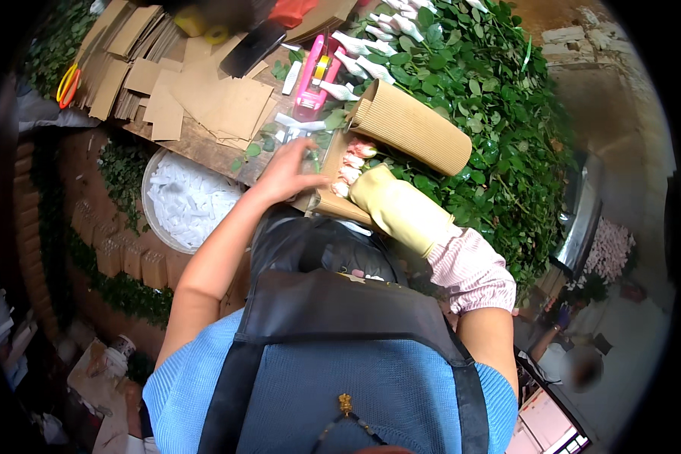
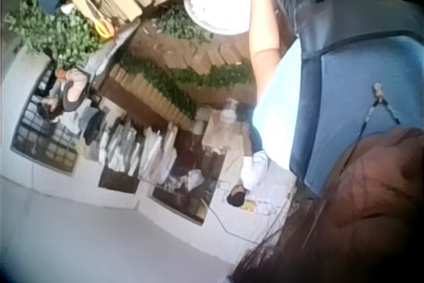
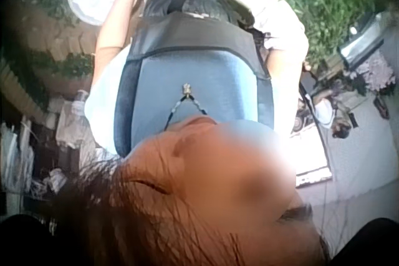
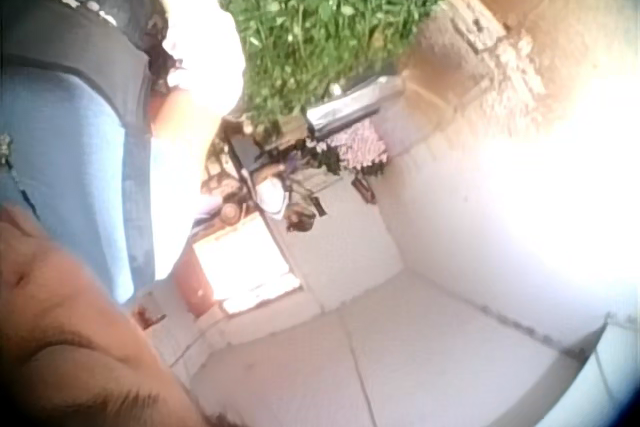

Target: The person arranges green leafy stems into a cardboard box, places white protective cones over the flower heads, and folds the cardboard flaps to close the package. The process is repeated for multiple units on a workbench.

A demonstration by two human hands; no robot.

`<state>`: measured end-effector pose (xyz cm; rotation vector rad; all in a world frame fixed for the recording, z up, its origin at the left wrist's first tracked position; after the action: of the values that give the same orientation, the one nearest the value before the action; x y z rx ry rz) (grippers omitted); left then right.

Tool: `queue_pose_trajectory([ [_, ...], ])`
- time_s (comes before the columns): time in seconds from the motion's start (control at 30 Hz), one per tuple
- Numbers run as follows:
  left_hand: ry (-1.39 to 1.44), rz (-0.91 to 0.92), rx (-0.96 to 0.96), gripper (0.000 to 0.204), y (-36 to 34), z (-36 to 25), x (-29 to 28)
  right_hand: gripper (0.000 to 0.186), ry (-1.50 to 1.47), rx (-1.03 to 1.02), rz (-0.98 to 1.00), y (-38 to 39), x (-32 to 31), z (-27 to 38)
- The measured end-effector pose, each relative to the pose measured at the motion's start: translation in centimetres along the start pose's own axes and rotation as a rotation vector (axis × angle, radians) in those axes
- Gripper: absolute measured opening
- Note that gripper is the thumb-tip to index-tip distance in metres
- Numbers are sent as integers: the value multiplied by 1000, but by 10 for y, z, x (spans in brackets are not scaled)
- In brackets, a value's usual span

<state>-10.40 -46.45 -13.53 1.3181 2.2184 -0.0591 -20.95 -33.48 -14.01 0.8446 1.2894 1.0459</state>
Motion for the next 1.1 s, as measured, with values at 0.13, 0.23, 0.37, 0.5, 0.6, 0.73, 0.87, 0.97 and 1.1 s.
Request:
queue_pose_trajectory([
  [0.13,-69,203,204,103,-33,-2,65,40,-129,46,-51,1,8,-11],
  [0.23,-10,283,168,103,-32,3,67,40,-504,196,-211,16,18,-40],
  [0.37,-45,329,147,108,-28,13,68,37,-618,203,-578,95,-24,-40],
  [0.5,-40,425,138,108,-34,0,72,30,-2139,449,-549,1,75,-55],
  [0.6,-91,384,168,106,-32,1,71,22,-980,137,-648,22,26,-52],
  [0.73,-83,425,115,106,-32,5,74,26,-1270,16,-796,4,43,-58],
  [0.87,-102,395,108,101,-34,0,71,31,-948,138,-568,19,22,-48],
  [0.97,-91,294,-2,89,-47,6,70,34,-777,145,-478,32,8,-40],
  [1.1,-22,104,105,82,-36,7,72,35,-593,164,-530,68,-10,-35],
])
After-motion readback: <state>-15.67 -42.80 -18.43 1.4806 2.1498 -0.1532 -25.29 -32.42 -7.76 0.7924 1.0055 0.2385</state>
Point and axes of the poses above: each hand's wrist, its own y-axis away from the middle knuckle, its own x-axis out of the palm, z = x × y, the point moved 8 cm from there along -y, towards the middle knuckle, and after that the axes turned 3 degrees about -x, right-handed, at the moved point
